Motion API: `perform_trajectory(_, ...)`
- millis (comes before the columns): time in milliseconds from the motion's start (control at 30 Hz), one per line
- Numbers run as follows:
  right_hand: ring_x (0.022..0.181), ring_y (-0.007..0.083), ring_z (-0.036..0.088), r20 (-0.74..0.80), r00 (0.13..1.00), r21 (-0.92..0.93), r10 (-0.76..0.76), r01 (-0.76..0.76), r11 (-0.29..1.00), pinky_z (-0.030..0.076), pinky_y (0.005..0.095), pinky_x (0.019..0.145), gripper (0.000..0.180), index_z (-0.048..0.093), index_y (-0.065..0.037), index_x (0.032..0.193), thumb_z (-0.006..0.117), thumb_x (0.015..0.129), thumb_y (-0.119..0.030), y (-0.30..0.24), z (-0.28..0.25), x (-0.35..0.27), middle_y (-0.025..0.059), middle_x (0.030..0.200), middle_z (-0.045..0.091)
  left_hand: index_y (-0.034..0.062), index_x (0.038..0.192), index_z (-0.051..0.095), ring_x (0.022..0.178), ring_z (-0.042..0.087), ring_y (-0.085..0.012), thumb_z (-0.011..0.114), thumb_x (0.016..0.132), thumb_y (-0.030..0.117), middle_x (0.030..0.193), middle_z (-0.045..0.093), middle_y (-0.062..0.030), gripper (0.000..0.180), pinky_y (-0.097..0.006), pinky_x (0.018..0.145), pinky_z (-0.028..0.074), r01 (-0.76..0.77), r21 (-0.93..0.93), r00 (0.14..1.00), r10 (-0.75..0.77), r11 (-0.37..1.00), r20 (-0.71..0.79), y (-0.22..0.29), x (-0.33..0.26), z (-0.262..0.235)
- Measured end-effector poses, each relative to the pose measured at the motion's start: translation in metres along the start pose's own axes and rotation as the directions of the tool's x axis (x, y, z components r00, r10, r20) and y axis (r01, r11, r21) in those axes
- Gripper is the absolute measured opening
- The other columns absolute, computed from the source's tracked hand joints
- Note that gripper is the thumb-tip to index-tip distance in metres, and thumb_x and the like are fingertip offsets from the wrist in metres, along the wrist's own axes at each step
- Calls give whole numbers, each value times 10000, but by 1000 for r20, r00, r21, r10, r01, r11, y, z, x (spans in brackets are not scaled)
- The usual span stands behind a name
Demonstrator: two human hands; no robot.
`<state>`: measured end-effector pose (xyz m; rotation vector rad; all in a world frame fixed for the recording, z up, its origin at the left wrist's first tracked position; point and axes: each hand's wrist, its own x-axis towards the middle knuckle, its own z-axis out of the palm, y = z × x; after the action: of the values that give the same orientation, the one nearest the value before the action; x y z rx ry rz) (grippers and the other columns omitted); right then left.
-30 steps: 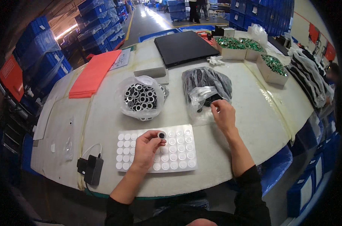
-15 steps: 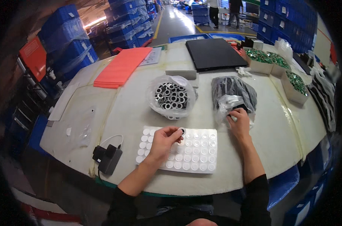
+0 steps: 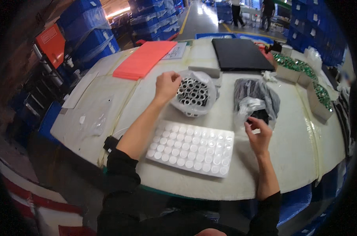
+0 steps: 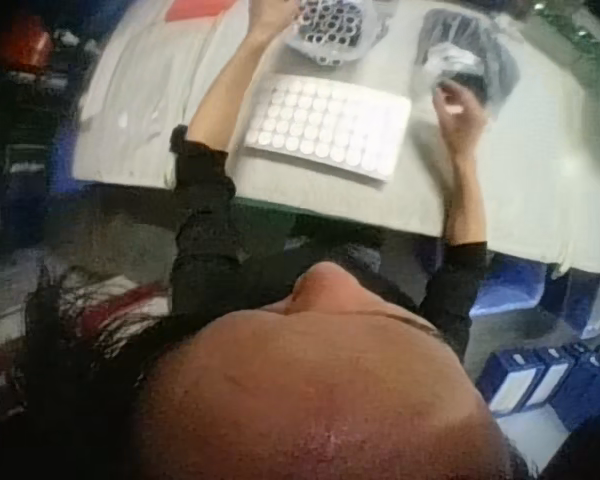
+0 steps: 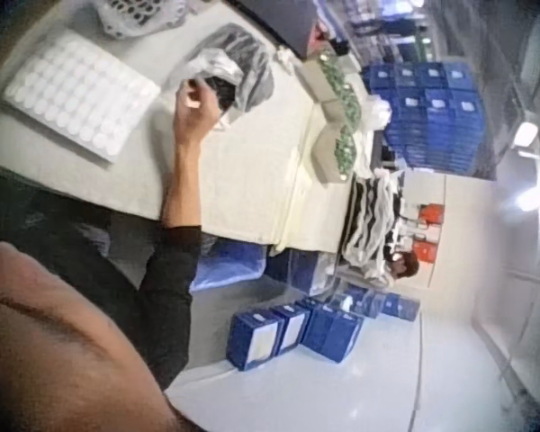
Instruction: The person assembles small black components and silver rings by hand, then places the assembled units into a white tray grid.
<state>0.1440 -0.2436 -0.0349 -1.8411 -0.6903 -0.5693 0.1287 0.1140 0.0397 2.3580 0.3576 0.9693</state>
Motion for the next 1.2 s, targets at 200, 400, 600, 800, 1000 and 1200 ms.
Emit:
perform_trajectory(200, 697, 81, 597, 188, 959, 329, 210, -263, 907, 474, 215, 647, 154, 655, 17, 966, 655, 816, -19, -33, 9, -10, 54, 810, 664, -5, 858, 683, 613, 604, -120, 664, 786, 119, 694, 663, -82, 145, -269, 598, 486, 77, -134, 944, -29, 988, 328, 10, -90, -93)
perform_trajectory(400, 704, 81, 604, 432, 835, 414, 341, -519, 748, 485, 215, 666, 154, 650, 33, 952, 671, 808, -16, -28, 25, -29, 57, 814, 671, 7, 845, 675, 639, 603, -153, 675, 757, 103, 737, 653, -83, 130, -281, 594, 477, 88, -65, 896, -51, 994, 441, 1, -177, -106)
perform_trajectory(600, 712, 82, 599, 427, 841, 345, 332, -491, 800, 483, 222, 670, 133, 657, 35, 911, 681, 790, -14, -27, 30, -35, 56, 820, 671, 30, 847, 663, 739, 561, -255, 700, 735, 148, 754, 614, -83, 167, -352, 700, 458, -118, 3, 903, 106, 993, 417, -8, -190, -100)
perform_trajectory(800, 720, 79, 592, 407, 850, 329, 336, -479, 814, 477, 221, 686, 132, 660, 28, 916, 676, 791, -9, -29, 29, -36, 48, 825, 670, 45, 900, 683, 854, 555, -234, 730, 716, 113, 848, 601, -69, 201, -331, 718, 455, -130, 71, 901, 88, 989, 425, -12, -207, -119)
perform_trajectory(1000, 742, 80, 591, 399, 853, 355, 335, -481, 802, 469, 215, 699, 139, 661, 26, 932, 673, 796, -1, -29, 31, -34, 50, 850, 671, 45, 932, 680, 840, 558, -238, 751, 695, 106, 864, 597, -75, 255, -333, 718, 460, -122, 8, 870, 103, 992, 482, -11, -212, -137)
perform_trajectory(1200, 755, 84, 594, 412, 845, 360, 340, -494, 791, 467, 214, 702, 141, 660, 26, 933, 676, 796, -4, -31, 32, -34, 53, 857, 669, 38, 919, 656, 807, 579, -257, 736, 714, 96, 872, 602, -86, 228, -347, 698, 478, -308, -8, 773, 255, 951, 581, -12, -200, -139)
